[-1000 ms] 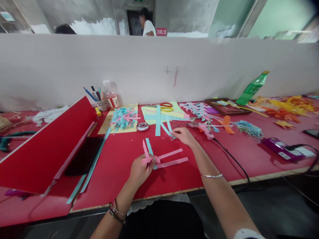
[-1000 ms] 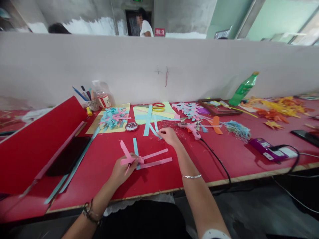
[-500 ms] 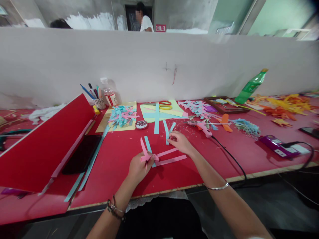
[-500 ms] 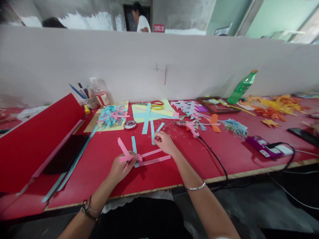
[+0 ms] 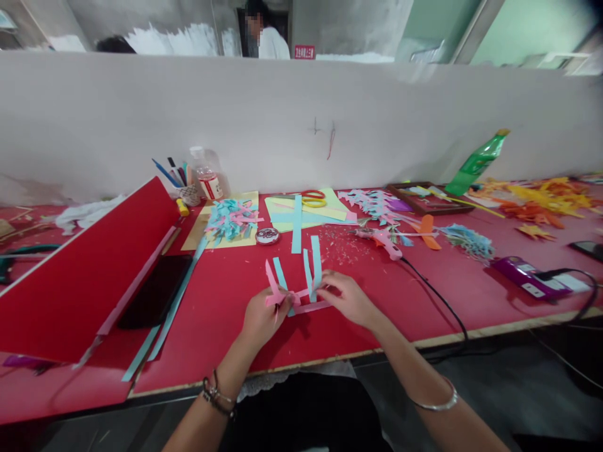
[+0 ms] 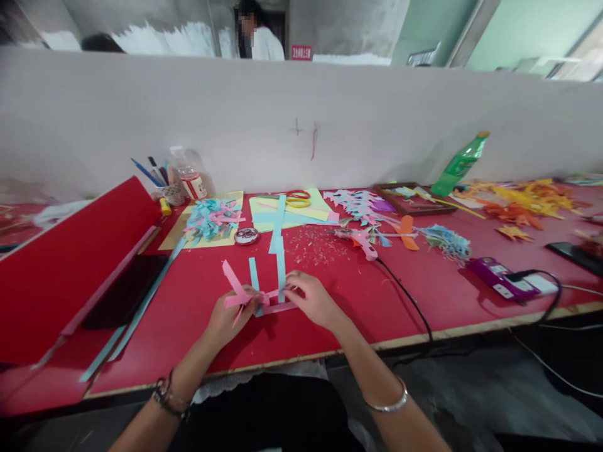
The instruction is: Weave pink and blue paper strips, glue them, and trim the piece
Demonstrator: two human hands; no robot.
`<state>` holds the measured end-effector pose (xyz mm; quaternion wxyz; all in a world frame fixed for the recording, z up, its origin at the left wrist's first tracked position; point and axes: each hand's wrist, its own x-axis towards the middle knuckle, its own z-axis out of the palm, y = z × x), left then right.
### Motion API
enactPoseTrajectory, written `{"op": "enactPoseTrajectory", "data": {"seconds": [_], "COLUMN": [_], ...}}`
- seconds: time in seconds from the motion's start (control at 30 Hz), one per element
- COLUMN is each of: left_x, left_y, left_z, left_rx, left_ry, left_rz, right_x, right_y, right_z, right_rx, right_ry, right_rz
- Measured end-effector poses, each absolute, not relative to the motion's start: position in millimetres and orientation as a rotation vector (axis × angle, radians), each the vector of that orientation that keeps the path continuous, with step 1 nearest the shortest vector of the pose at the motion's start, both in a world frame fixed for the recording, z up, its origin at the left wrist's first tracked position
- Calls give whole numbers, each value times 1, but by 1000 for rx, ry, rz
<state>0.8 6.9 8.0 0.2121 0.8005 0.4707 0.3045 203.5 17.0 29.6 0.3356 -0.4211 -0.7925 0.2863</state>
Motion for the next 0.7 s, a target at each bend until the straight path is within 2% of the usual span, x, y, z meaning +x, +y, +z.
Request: {"op": "enactPoseTrajectory", "data": {"seconds": [0.17, 0.47, 0.7], "left_x": [-1, 0, 0], "left_y": [8, 7, 7], "left_z": [2, 6, 6], "left_rx": [2242, 2213, 2245], "left_ry": [1292, 1315, 1312], "left_rz": [909, 890, 924], "right_x": [200, 196, 193], "right_y": [-5, -13, -13], "right_z": [19, 3, -1], "right_rx": [-1033, -1079, -1094], "right_ry": [-2059, -2211, -2164], "right_rz": [816, 631, 673]}}
